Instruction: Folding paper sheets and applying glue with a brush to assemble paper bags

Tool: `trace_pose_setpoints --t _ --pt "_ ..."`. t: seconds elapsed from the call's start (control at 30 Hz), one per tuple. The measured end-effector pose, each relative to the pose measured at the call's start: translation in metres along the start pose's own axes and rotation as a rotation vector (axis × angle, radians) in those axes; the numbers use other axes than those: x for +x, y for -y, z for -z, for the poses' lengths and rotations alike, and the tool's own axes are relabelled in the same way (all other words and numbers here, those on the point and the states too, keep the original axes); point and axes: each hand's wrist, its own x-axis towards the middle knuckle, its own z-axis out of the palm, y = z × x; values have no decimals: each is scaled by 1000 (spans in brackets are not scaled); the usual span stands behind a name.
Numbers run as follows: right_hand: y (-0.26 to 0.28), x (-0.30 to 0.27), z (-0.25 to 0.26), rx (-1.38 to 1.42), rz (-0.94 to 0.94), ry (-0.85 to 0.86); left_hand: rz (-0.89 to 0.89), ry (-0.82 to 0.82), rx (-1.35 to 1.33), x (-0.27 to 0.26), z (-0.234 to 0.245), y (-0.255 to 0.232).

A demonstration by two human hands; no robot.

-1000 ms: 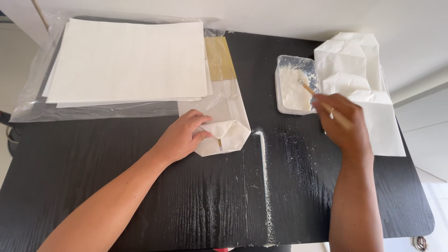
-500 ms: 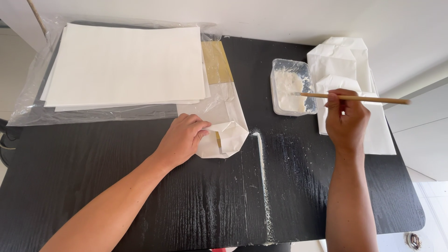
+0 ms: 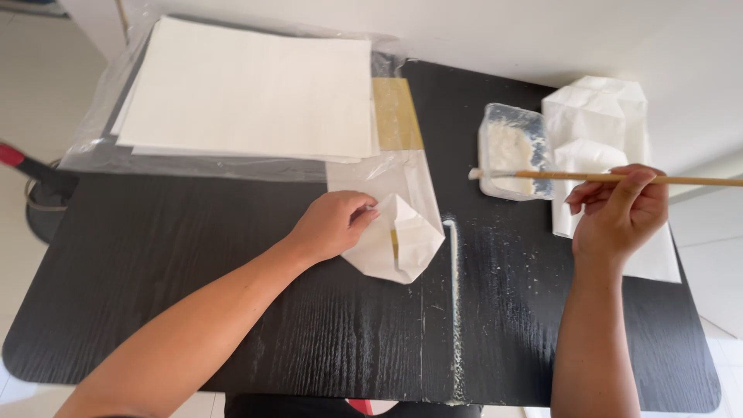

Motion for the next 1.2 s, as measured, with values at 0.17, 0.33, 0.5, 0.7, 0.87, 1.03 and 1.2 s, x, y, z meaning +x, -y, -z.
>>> trace_pose_setpoints --t 0.17,0.33,0.5,0.7,0.87,1.03,1.2 --pt "16 -33 -39 97 77 249 -26 -51 108 -1 -3 2" --pt "16 -48 -52 167 60 406 -4 -33 166 4 -3 5" --pt "29 -25 -69 113 104 599 27 -7 113 3 4 0" --pt "66 -2 -100 46 -14 687 50 29 68 2 3 7" --pt "42 -9 -120 91 136 742 24 37 157 6 2 15" --pt "38 -22 -125 55 121 741 -5 52 165 6 1 17" --pt "31 -41 -122 -14 276 638 -27 64 168 4 3 15"
